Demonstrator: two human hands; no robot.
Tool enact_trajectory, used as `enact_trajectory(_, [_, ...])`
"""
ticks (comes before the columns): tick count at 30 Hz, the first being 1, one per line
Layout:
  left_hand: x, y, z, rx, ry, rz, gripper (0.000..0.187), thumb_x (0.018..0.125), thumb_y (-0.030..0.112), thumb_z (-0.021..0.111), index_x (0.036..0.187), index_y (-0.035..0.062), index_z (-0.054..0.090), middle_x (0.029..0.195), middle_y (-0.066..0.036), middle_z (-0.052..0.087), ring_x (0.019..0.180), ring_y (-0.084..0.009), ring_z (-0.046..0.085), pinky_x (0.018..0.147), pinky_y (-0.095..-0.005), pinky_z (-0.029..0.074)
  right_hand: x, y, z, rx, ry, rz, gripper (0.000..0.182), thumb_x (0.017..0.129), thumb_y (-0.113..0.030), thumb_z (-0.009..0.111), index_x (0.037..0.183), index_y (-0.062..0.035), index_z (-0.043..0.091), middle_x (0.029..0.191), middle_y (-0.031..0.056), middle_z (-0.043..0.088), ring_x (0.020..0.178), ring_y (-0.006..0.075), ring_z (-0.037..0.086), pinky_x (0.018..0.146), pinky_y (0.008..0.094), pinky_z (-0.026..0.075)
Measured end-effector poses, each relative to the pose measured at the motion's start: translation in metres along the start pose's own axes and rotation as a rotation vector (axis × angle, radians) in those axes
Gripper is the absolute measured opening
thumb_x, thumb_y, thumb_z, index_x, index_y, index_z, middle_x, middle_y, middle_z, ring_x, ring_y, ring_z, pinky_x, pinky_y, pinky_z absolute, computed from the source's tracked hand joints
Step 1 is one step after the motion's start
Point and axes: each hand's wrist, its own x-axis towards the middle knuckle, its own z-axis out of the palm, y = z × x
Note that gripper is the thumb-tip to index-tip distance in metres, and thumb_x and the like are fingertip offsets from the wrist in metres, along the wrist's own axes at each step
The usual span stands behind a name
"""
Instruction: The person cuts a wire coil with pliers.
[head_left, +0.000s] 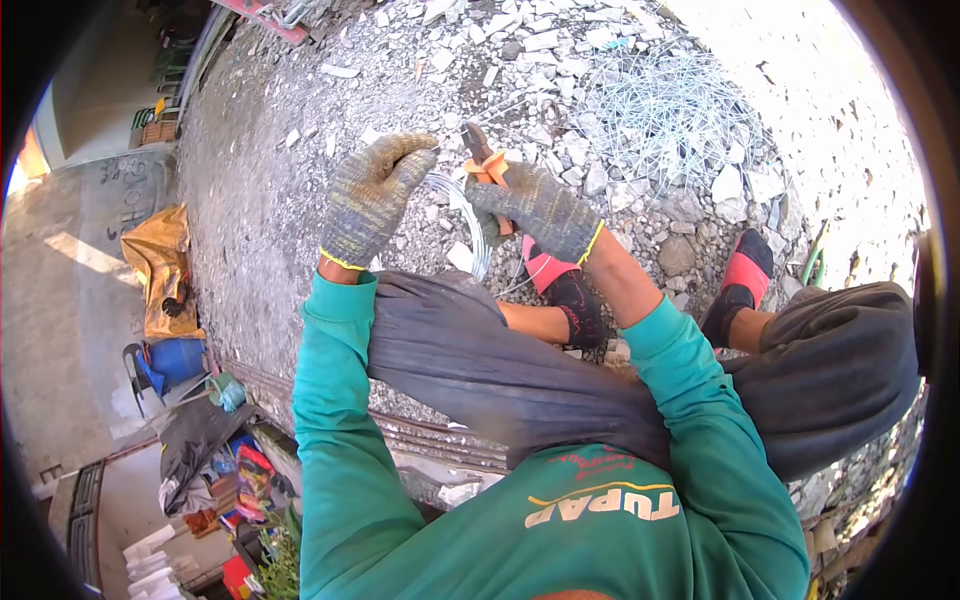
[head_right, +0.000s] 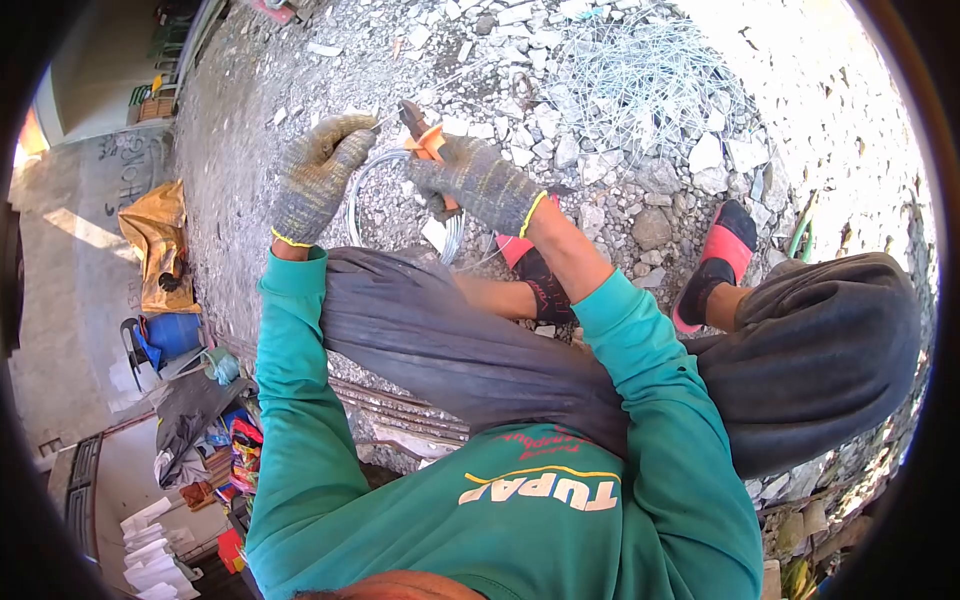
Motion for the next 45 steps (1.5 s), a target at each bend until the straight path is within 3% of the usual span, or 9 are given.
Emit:
enact_trajectory(6, [0.007, -0.033, -0.036, -0.030, 0.055, -0.029, 0.024, 0.093, 0.015, 0.067, 0.113, 0.0011, 0.069, 0.105, -0.006, 0.071, 0.094, -0.0108, 0.062, 0.085, -0.0264, 0.051, -0.020, -0.025, -0.020, 1.042, -0.354, -0.007, 0.026, 0.094, -0.019, 0.062, 0.111, 0.0014, 0.062, 0.091, 0.0104, 0.068, 0.072, 0.0222, 0.069, 0.062, 0.0378, 0.060])
enact_trajectory(14, [0.003, -0.034, -0.021, 0.178, 0.126, -0.017, 0.027, 0.095, 0.021, 0.066, 0.115, 0.0020, 0.067, 0.092, 0.000, 0.066, 0.077, -0.0067, 0.055, 0.070, -0.0224, 0.047, 0.015, -0.006, -0.117, -0.710, 0.535, -0.038, 0.038, 0.090, -0.037, 0.068, 0.103, -0.0014, 0.066, 0.068, 0.0055, 0.063, 0.059, 0.0137, 0.060, 0.055, 0.0312, 0.047])
enact_trajectory(15, [0.002, -0.034, -0.020, 0.173, 0.137, 0.008, 0.028, 0.095, 0.023, 0.067, 0.114, 0.0022, 0.068, 0.089, 0.000, 0.064, 0.074, -0.0062, 0.053, 0.066, -0.0215, 0.045, 0.016, 0.003, -0.135, -0.624, 0.601, -0.004, 0.045, 0.084, -0.046, 0.063, 0.098, -0.0033, 0.067, 0.082, 0.0211, 0.067, 0.080, 0.0387, 0.066, 0.075, 0.0446, 0.051])
enact_trajectory(18, [0.000, -0.021, -0.013, 0.111, 0.152, -0.056, 0.028, 0.095, 0.023, 0.066, 0.113, 0.0018, 0.068, 0.087, 0.001, 0.064, 0.074, -0.0060, 0.053, 0.067, -0.0214, 0.045, 0.021, 0.034, -0.184, -0.884, 0.876, 0.060, 0.041, 0.081, -0.038, 0.064, 0.093, 0.0007, 0.066, 0.081, 0.0207, 0.068, 0.079, 0.0356, 0.067, 0.073, 0.0427, 0.051])
enact_trajectory(24, [0.009, 0.009, -0.006, 0.100, 0.160, -0.093, 0.026, 0.094, 0.022, 0.067, 0.111, 0.0027, 0.068, 0.083, 0.000, 0.064, 0.067, -0.0041, 0.052, 0.058, -0.0194, 0.043, 0.010, 0.051, -0.144, -0.264, 0.576, 0.278, 0.038, 0.082, -0.033, 0.064, 0.100, 0.0012, 0.063, 0.081, 0.0162, 0.067, 0.073, 0.0273, 0.065, 0.069, 0.0411, 0.050])
enact_trajectory(32, [0.014, 0.034, 0.000, -0.051, 0.124, -0.156, 0.024, 0.094, 0.017, 0.064, 0.111, 0.0006, 0.067, 0.083, -0.002, 0.065, 0.064, -0.0046, 0.052, 0.057, -0.0198, 0.044, -0.007, -0.018, 0.011, -0.568, 0.286, -0.119, 0.037, 0.086, -0.026, 0.066, 0.115, -0.0040, 0.058, 0.086, 0.0242, 0.067, 0.085, 0.0415, 0.065, 0.073, 0.0473, 0.051])
enact_trajectory(35, [0.012, 0.040, 0.003, -0.064, 0.100, -0.153, 0.023, 0.093, 0.015, 0.064, 0.111, -0.0003, 0.066, 0.083, -0.003, 0.066, 0.064, -0.0051, 0.053, 0.056, -0.0209, 0.044, -0.012, -0.022, 0.021, -0.568, 0.308, -0.353, 0.051, 0.087, -0.023, 0.068, 0.130, -0.0010, 0.053, 0.082, 0.0211, 0.067, 0.075, 0.0375, 0.066, 0.066, 0.0449, 0.050])
enact_trajectory(42, [0.004, 0.038, 0.007, -0.119, 0.027, -0.139, 0.021, 0.094, 0.014, 0.063, 0.109, -0.0004, 0.067, 0.083, -0.004, 0.067, 0.064, -0.0057, 0.055, 0.057, -0.0216, 0.046, -0.013, -0.028, 0.026, -0.574, 0.291, -0.229, 0.048, 0.086, -0.019, 0.068, 0.129, -0.0029, 0.055, 0.086, 0.0221, 0.067, 0.080, 0.0382, 0.067, 0.069, 0.0441, 0.051])
enact_trajectory(45, [0.002, 0.040, 0.006, -0.123, 0.020, -0.131, 0.021, 0.094, 0.014, 0.063, 0.109, -0.0004, 0.067, 0.083, -0.003, 0.066, 0.065, -0.0057, 0.055, 0.057, -0.0218, 0.046, -0.010, -0.019, 0.025, -0.575, 0.351, -0.436, 0.044, 0.086, -0.018, 0.068, 0.125, -0.0030, 0.057, 0.088, 0.0222, 0.068, 0.081, 0.0381, 0.067, 0.069, 0.0438, 0.051])
